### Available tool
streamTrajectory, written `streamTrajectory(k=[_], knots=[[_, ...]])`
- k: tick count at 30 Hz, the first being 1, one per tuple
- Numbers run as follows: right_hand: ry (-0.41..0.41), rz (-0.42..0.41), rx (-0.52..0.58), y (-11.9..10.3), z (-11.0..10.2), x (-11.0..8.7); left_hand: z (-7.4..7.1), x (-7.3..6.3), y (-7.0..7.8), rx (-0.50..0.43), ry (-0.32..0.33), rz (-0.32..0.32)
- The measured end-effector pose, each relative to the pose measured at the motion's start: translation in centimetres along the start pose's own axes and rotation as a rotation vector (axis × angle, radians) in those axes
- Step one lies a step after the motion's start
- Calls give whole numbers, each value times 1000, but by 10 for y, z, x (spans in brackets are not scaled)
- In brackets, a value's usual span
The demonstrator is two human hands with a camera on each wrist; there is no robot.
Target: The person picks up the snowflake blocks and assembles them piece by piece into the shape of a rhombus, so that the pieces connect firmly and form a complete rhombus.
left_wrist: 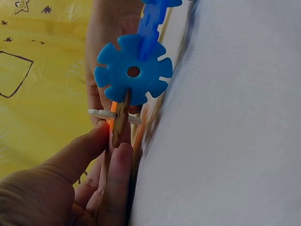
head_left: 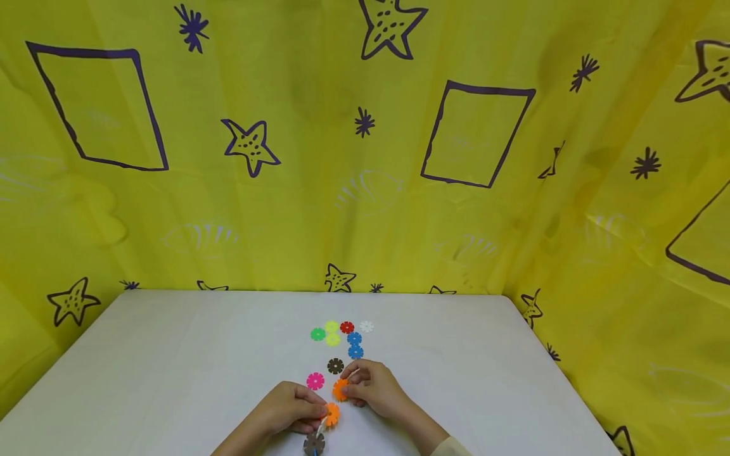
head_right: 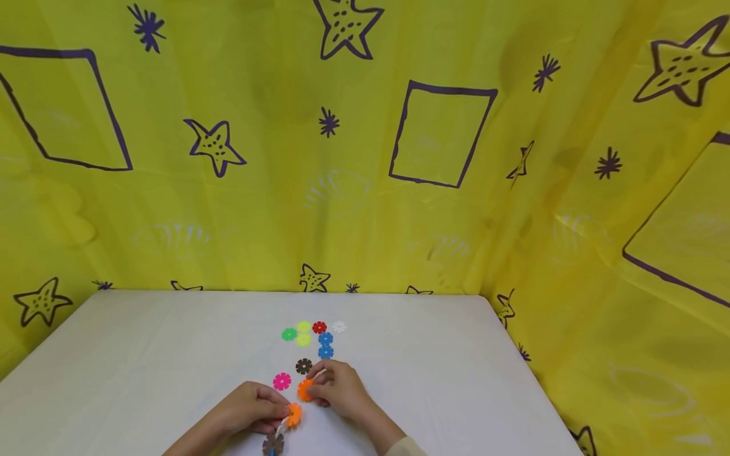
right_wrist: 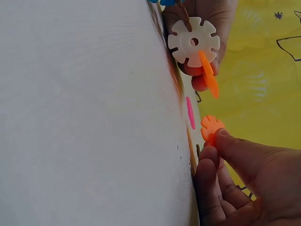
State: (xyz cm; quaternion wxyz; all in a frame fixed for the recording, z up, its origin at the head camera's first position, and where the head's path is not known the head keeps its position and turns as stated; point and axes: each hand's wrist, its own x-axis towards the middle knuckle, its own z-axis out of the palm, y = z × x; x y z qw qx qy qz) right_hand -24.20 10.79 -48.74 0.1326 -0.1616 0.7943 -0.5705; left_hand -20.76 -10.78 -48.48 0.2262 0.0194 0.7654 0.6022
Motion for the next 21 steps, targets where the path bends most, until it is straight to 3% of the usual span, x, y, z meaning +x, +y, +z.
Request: streamTrajectory(k=[10,16,21], knots=[[-49,15,79,4,-10,-15,-1,2,4,49,-29,19],[-77,-20,89,9,-14,-17,-2,11,3,84,-53,57],[-97,-28,103,10,-14,-15,-4,12,1,74,-53,52]])
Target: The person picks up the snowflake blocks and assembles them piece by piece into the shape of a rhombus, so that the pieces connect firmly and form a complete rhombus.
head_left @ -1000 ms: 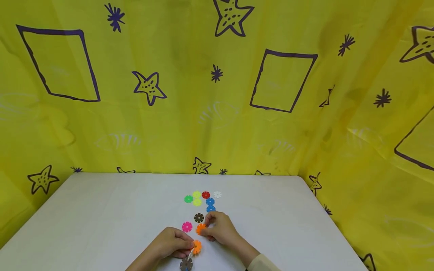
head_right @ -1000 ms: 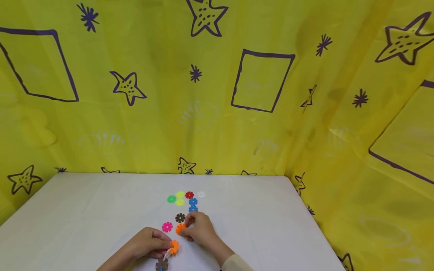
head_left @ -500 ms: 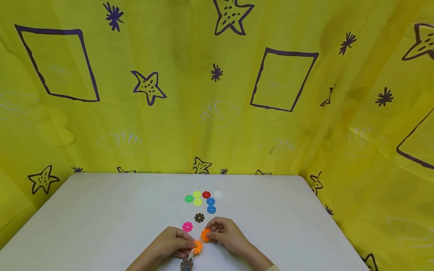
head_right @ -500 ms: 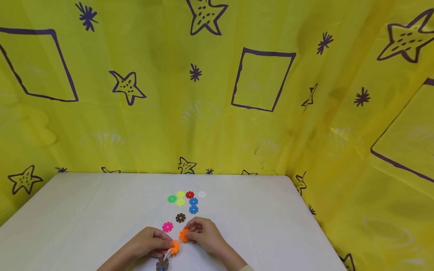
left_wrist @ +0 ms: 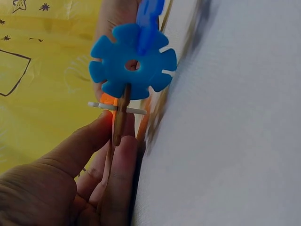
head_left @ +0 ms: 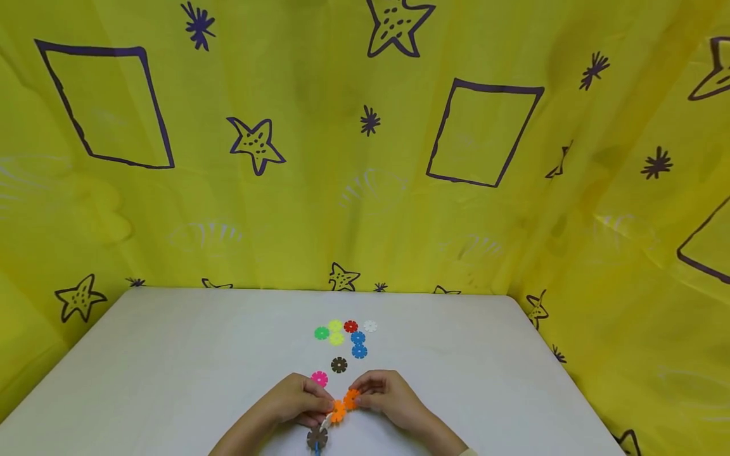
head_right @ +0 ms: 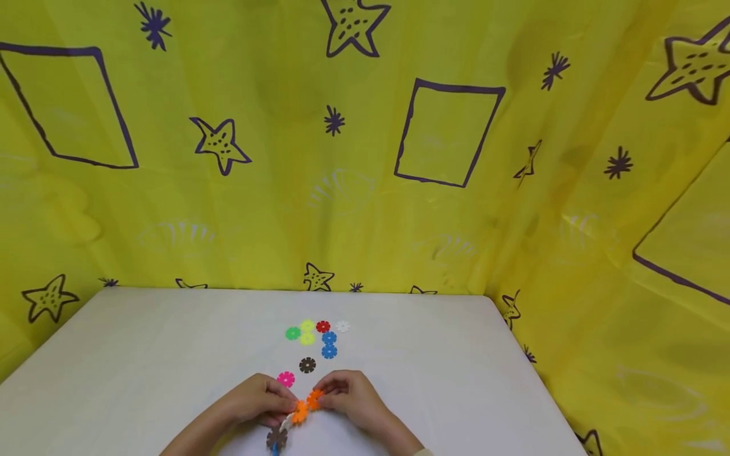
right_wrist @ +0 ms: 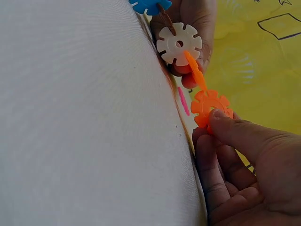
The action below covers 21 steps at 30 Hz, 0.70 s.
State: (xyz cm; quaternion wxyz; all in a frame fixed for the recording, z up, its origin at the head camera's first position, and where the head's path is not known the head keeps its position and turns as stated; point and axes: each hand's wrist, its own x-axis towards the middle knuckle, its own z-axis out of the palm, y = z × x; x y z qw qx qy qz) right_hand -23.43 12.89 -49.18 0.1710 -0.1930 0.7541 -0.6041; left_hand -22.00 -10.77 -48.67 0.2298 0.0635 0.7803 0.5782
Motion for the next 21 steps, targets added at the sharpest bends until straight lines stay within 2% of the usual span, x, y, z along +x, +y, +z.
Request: streamTrajectory(k=[21], knots=[[-18,6,-71,1,2,0,2,0,3,-1,-34,-5]])
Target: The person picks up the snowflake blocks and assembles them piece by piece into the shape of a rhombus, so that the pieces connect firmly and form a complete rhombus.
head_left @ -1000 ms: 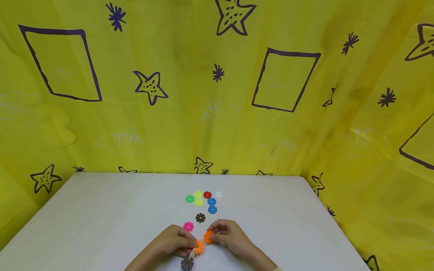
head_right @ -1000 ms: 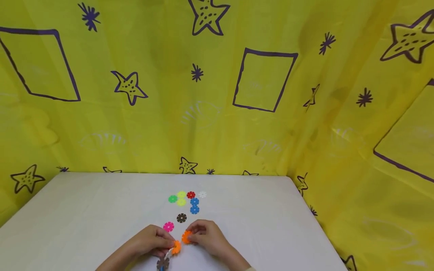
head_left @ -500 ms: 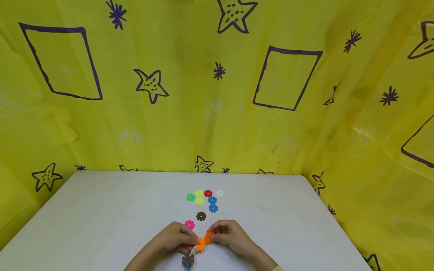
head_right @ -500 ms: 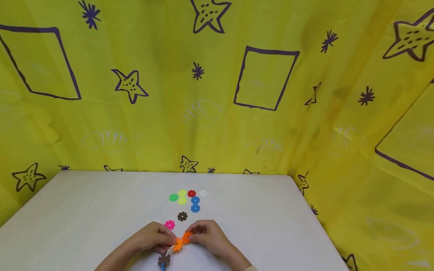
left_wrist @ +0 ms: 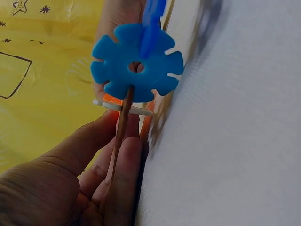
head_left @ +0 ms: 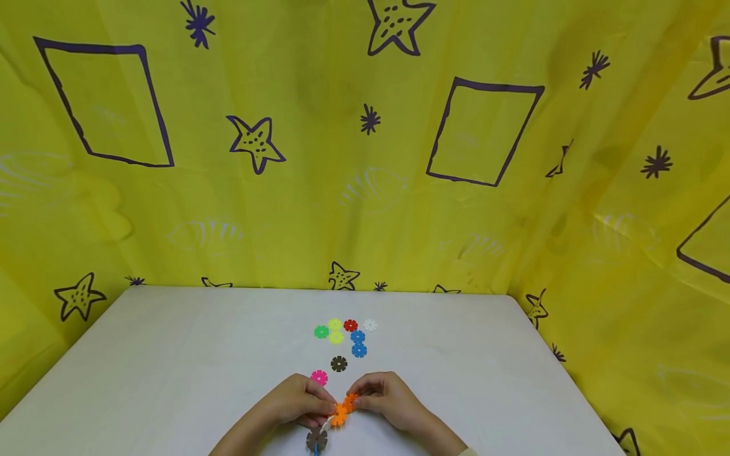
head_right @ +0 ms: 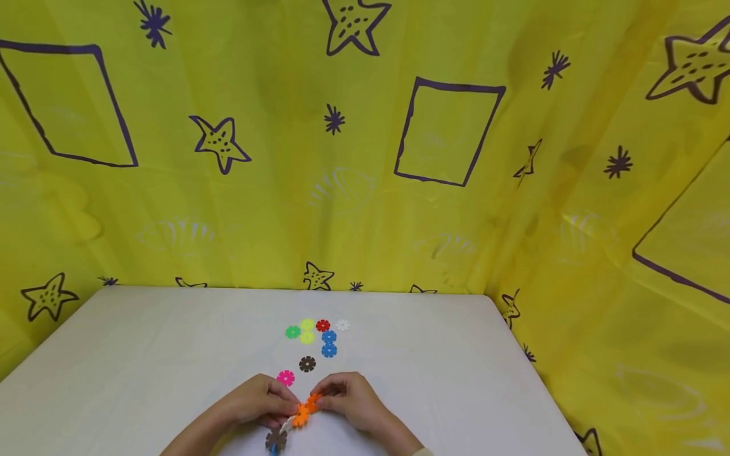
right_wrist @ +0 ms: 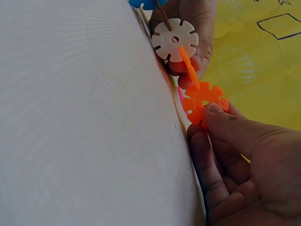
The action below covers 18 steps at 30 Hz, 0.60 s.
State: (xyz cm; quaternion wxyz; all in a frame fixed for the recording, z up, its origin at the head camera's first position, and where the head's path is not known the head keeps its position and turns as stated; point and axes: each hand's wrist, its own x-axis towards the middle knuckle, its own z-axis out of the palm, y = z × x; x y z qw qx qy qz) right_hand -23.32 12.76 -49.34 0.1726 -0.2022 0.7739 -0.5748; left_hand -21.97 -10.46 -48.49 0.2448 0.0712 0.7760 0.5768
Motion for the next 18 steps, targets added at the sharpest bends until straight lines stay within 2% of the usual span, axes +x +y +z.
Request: streamTrajectory(k=[10,18], knots=[[4,-4,2,-2,1,-1,0,-1,2,-19,-11,3],[14,-23,-24,-2,2,-1,2,-2,2,0,13,1]])
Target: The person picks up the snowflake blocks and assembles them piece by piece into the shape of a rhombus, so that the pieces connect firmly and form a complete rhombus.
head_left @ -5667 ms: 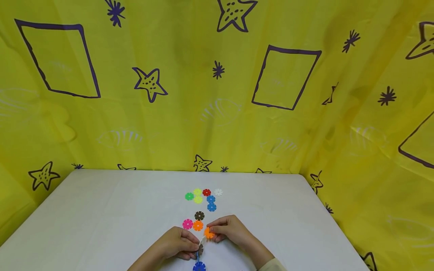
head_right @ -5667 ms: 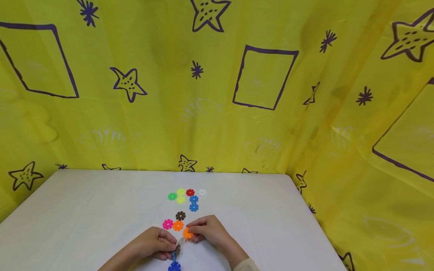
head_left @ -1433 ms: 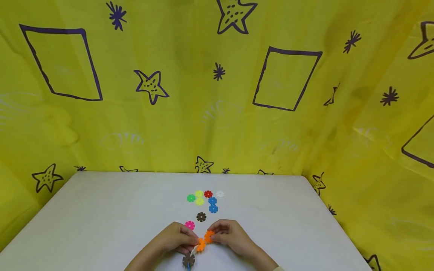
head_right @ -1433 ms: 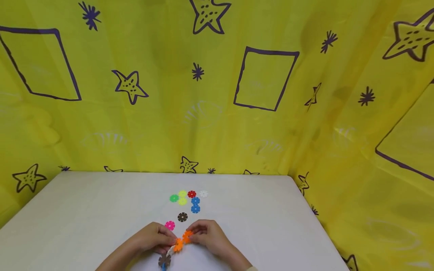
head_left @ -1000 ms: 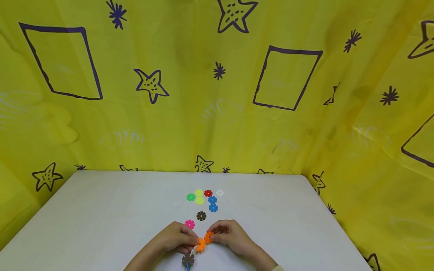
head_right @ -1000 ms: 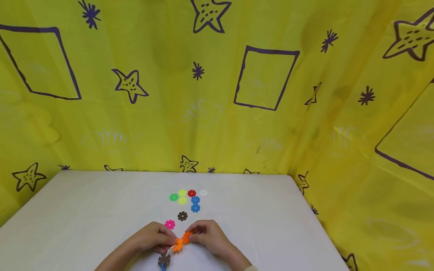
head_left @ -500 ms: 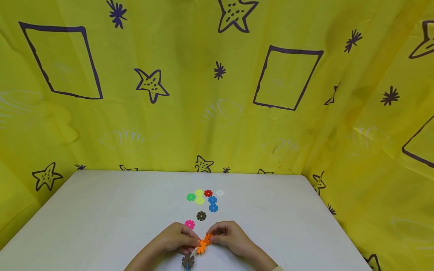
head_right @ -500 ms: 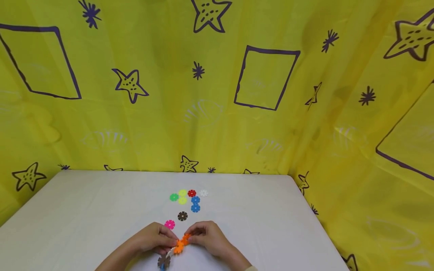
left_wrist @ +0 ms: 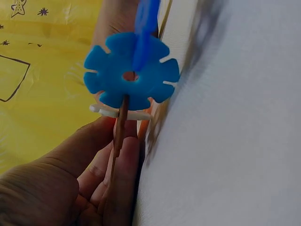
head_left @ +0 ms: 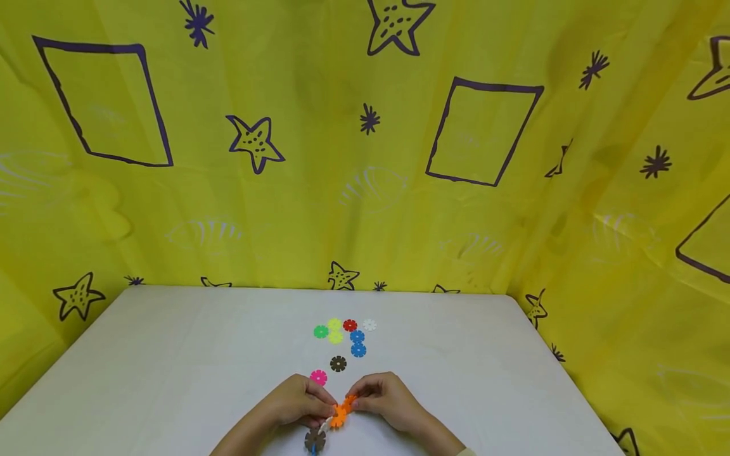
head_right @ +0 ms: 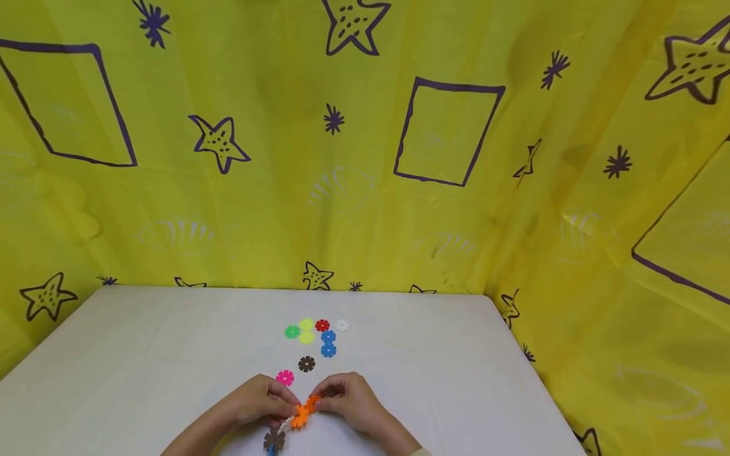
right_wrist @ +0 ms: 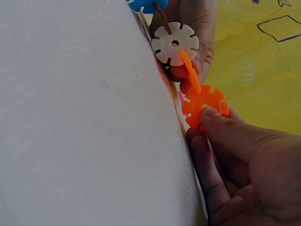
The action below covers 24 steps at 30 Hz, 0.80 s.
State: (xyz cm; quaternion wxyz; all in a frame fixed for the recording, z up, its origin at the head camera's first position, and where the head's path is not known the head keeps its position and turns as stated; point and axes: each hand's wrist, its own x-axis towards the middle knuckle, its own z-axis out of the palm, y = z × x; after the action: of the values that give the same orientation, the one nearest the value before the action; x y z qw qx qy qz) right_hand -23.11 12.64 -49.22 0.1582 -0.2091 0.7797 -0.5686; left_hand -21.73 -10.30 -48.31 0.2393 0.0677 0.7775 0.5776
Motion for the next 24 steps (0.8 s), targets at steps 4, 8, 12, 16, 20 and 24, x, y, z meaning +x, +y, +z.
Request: streamTrajectory(k=[4,8,12,16,20,24], knots=[[10,-7,-9,0,1,0,2,0,0,0,23,-5],[14,-8,-12,0,2,-1,3,0,-1,-9,41,-3],[20,-7,-13,-1,3,-1,4,0,-2,-13,50,-4],[25,-3,-18,-1,3,-1,5,0,-1,-16,51,-4],[27,-4,-20,0,4,0,5,-1,0,-9,51,4],[31,-11,-21,0,5,0,6,-2,1,-7,60,9]])
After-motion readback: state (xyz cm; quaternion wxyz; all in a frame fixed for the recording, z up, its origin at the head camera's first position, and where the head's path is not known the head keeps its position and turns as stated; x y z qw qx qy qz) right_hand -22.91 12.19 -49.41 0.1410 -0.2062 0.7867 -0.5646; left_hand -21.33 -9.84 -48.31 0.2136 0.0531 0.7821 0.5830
